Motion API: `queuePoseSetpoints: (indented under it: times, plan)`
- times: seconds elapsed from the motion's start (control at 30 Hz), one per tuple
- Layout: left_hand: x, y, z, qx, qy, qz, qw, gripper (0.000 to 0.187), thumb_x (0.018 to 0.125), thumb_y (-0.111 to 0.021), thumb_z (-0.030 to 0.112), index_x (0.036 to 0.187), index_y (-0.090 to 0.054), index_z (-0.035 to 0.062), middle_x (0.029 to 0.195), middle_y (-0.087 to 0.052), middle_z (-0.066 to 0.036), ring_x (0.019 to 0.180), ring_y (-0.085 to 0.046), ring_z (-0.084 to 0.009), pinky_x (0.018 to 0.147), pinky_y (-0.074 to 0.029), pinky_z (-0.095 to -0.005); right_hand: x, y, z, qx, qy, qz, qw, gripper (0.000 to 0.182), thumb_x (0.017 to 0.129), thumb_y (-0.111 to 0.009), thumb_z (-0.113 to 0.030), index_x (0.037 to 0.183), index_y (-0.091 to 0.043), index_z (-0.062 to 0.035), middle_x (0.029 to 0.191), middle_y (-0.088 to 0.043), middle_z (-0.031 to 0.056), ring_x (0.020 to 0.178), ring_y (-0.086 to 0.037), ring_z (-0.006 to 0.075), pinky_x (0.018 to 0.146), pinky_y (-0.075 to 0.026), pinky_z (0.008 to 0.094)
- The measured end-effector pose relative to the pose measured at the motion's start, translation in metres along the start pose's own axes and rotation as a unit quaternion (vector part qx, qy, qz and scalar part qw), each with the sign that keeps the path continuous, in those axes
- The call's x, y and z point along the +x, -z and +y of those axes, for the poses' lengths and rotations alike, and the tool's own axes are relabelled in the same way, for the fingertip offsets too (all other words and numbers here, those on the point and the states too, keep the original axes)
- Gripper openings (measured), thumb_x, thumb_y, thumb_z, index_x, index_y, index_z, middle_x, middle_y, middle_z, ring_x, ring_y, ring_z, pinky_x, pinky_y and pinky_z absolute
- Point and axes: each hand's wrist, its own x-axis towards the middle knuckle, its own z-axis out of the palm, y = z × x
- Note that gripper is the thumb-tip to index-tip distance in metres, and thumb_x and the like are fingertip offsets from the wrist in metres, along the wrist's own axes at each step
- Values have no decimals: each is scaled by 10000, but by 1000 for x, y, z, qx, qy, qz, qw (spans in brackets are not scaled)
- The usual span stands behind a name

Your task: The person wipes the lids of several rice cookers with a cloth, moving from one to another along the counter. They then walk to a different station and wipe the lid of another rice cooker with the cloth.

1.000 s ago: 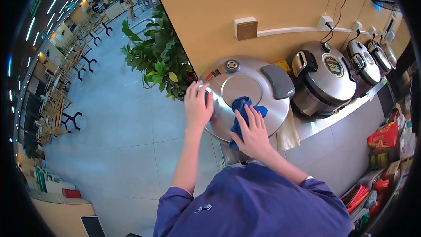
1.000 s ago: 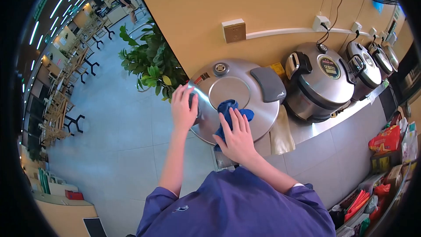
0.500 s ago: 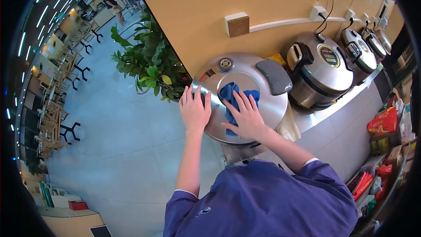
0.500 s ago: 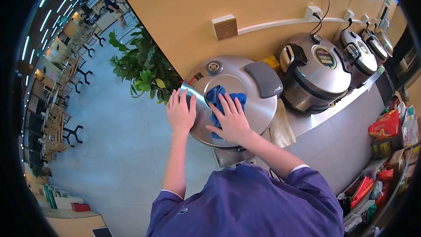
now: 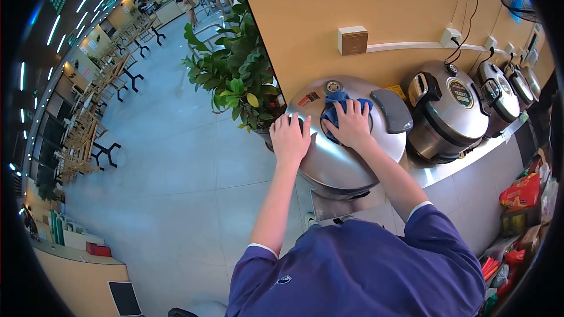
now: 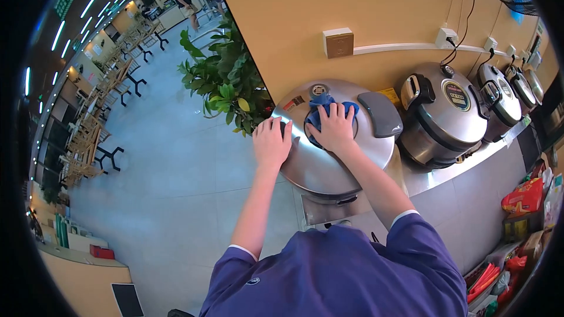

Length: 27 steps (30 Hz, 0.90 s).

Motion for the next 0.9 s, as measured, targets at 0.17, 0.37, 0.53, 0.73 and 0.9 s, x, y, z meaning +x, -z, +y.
queuePoseSetpoints:
  times: [0.17,0.37,0.53,0.73,0.9]
  plan:
    - [0,-3,-2,6,-16,6,1000,408,1001,-538,425,1067,-675,46,1117,-667,-142,1110,-601,-319,982,-439,-491,-38,23,4,4,15,42,999,545,879,-653,-503,1263,-625,-116,1179,-559,154,1150,-517,341,1053,-332,566]
    - [-1,0,-1,-4,-12,-10,1000,431,1002,-527,446,1004,-676,41,1136,-666,-164,1126,-594,-326,994,-430,-506,-94,63,3,54,2,11,998,497,883,-673,-496,1219,-631,-132,1187,-550,157,1208,-500,350,1105,-296,585]
    - [-2,-2,-2,19,-36,19,999,361,988,-575,420,992,-683,75,1072,-644,-112,1063,-594,-308,947,-440,-475,-129,82,1,102,-24,-25,994,469,870,-701,-483,1164,-619,-127,1224,-530,165,1227,-476,365,1139,-282,562]
    - [0,5,-1,10,-50,21,999,406,990,-564,432,1010,-680,43,1088,-642,-156,1072,-596,-327,958,-436,-490,-138,78,16,176,-10,42,983,330,731,-852,-290,954,-683,-114,1132,-592,115,1132,-551,346,1091,-361,511]
    - [1,8,-1,9,-47,-5,999,451,989,-541,463,1007,-662,29,1115,-642,-193,1100,-590,-345,967,-434,-504,-100,66,49,188,-34,67,979,279,743,-835,-204,931,-680,-69,1080,-602,133,1074,-564,357,943,-457,444]
